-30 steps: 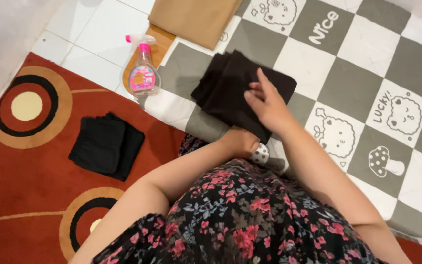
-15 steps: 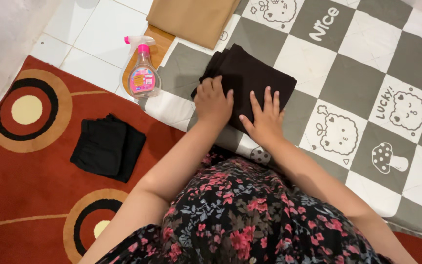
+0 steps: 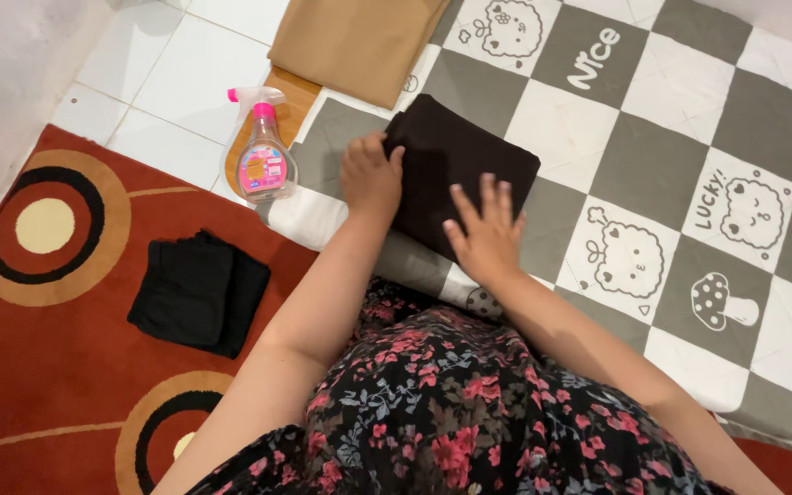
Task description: The person irons a pair of black trousers, folds them, and then folds a tan uniform shirt.
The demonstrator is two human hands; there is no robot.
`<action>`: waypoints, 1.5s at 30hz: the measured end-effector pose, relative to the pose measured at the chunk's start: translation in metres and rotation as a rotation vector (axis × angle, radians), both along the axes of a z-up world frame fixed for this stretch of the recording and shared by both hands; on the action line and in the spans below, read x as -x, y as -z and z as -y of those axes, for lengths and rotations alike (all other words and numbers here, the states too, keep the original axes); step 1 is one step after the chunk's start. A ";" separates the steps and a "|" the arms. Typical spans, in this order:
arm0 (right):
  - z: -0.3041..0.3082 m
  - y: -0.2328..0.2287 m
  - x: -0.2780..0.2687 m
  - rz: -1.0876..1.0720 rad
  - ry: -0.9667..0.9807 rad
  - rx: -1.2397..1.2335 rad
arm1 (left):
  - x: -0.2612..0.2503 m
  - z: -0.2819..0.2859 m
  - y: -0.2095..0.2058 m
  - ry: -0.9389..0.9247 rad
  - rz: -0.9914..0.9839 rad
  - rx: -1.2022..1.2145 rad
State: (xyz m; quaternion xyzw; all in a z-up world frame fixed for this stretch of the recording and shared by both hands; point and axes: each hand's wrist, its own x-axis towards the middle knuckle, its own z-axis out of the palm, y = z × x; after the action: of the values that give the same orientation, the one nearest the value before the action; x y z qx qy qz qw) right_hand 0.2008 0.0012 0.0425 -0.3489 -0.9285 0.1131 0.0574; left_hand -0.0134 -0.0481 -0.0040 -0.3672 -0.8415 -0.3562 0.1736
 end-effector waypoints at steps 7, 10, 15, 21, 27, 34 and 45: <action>-0.034 0.019 -0.010 -0.771 0.712 0.690 | -0.039 0.020 0.002 0.312 -0.289 0.283; -0.065 0.008 -0.013 -0.783 0.832 1.554 | -0.072 0.010 -0.005 0.267 -0.049 0.430; -0.055 -0.045 -0.009 -0.824 0.587 1.518 | -0.098 -0.029 -0.026 0.180 0.993 0.501; -0.019 -0.134 0.002 -0.363 -0.015 0.691 | -0.072 -0.029 -0.085 0.663 1.977 -0.899; -0.010 -0.213 -0.039 0.177 -0.257 -0.103 | -0.063 -0.039 -0.134 1.254 2.351 -0.830; -0.041 -0.121 -0.108 0.441 -0.084 -0.324 | -0.090 -0.128 -0.030 0.988 2.012 0.022; -0.031 -0.048 -0.138 -0.033 0.014 -0.413 | 0.140 -0.126 0.104 -0.124 1.260 -0.631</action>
State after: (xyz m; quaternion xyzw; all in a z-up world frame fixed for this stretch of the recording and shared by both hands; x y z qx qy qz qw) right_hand 0.3385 0.0322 0.0909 -0.3342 -0.9285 -0.0747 0.1435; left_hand -0.1535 0.0778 -0.1083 0.0252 -0.6579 -0.7172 -0.2284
